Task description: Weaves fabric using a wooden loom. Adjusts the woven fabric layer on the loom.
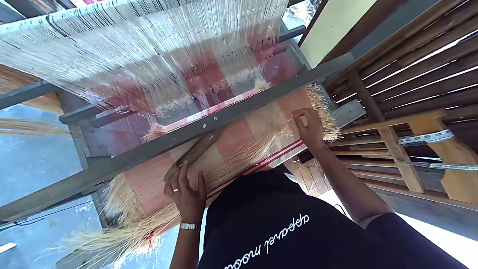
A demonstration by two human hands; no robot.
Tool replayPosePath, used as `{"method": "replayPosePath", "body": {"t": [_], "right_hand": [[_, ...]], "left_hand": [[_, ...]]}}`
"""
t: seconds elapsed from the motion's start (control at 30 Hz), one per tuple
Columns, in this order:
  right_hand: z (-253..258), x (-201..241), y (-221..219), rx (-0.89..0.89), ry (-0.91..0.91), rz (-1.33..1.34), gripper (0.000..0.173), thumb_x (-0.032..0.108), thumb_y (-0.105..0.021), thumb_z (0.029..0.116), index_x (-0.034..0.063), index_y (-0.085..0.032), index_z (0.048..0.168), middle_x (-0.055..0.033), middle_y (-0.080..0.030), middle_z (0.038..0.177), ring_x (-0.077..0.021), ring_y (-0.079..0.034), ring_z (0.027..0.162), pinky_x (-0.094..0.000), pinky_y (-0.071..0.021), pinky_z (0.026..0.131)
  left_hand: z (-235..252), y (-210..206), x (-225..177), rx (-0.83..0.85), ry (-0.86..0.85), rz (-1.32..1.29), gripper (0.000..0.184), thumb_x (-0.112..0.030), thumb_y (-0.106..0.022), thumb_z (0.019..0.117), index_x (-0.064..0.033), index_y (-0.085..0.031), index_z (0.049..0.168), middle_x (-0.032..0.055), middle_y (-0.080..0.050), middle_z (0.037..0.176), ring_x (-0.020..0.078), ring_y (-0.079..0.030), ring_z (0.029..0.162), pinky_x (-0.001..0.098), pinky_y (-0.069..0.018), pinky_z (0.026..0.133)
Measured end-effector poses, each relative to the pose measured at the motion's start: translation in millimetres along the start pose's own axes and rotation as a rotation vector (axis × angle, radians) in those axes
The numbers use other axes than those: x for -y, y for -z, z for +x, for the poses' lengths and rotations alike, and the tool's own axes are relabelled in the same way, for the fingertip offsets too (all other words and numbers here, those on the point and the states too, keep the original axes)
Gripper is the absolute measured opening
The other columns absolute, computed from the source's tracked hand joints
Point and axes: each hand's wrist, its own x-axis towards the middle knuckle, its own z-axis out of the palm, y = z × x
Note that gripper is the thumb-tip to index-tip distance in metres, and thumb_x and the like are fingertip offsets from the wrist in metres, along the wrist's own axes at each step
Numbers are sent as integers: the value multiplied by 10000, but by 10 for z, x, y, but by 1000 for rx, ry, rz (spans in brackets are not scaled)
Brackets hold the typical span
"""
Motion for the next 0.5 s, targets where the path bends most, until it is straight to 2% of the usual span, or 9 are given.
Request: {"method": "replayPosePath", "body": {"t": [0.1,0.17,0.23,0.3,0.37,0.5], "right_hand": [[170,132,-64,16,-21,70,216,201,-597,1015,78,-739,1120,-123,-703,1111,-304,-642,1049,-537,-498,933],[247,268,-131,120,-13,78,288,310,-646,995,101,-737,1170,-131,-682,1197,-343,-601,1147,-607,-446,962],[277,351,-260,203,-12,58,374,442,-709,933,169,-738,1188,-105,-649,1244,-347,-546,1203,-636,-391,973],[279,367,-377,240,0,17,383,472,-746,893,191,-746,1153,-101,-648,1229,-357,-546,1192,-643,-390,948],[280,371,-432,286,-34,0,312,427,-752,898,192,-755,1103,-96,-649,1216,-356,-542,1191,-643,-382,954],[291,365,-429,335,-121,52,198,349,-754,916,176,-781,1009,-93,-663,1201,-360,-539,1198,-665,-373,956]], "left_hand": [[-234,164,115,-66,41,-112,493,-284,-643,992,58,-519,1326,286,-610,1247,405,-566,1213,529,-423,1075],[-327,304,315,-119,94,-112,484,-252,-596,1021,114,-472,1313,340,-568,1256,415,-553,1217,500,-452,1053],[-360,461,488,-153,174,-43,461,-238,-522,1049,139,-458,1306,365,-552,1260,433,-550,1204,491,-461,1028],[-387,574,609,-159,270,43,443,-230,-477,1061,146,-484,1296,365,-559,1267,453,-543,1220,493,-437,1065],[-459,608,704,-133,354,112,427,-231,-447,1068,119,-510,1304,342,-566,1289,469,-516,1269,499,-373,1135],[-625,503,791,-52,388,201,428,-270,-412,1068,56,-547,1310,307,-587,1281,485,-520,1254,558,-355,1109]]}}
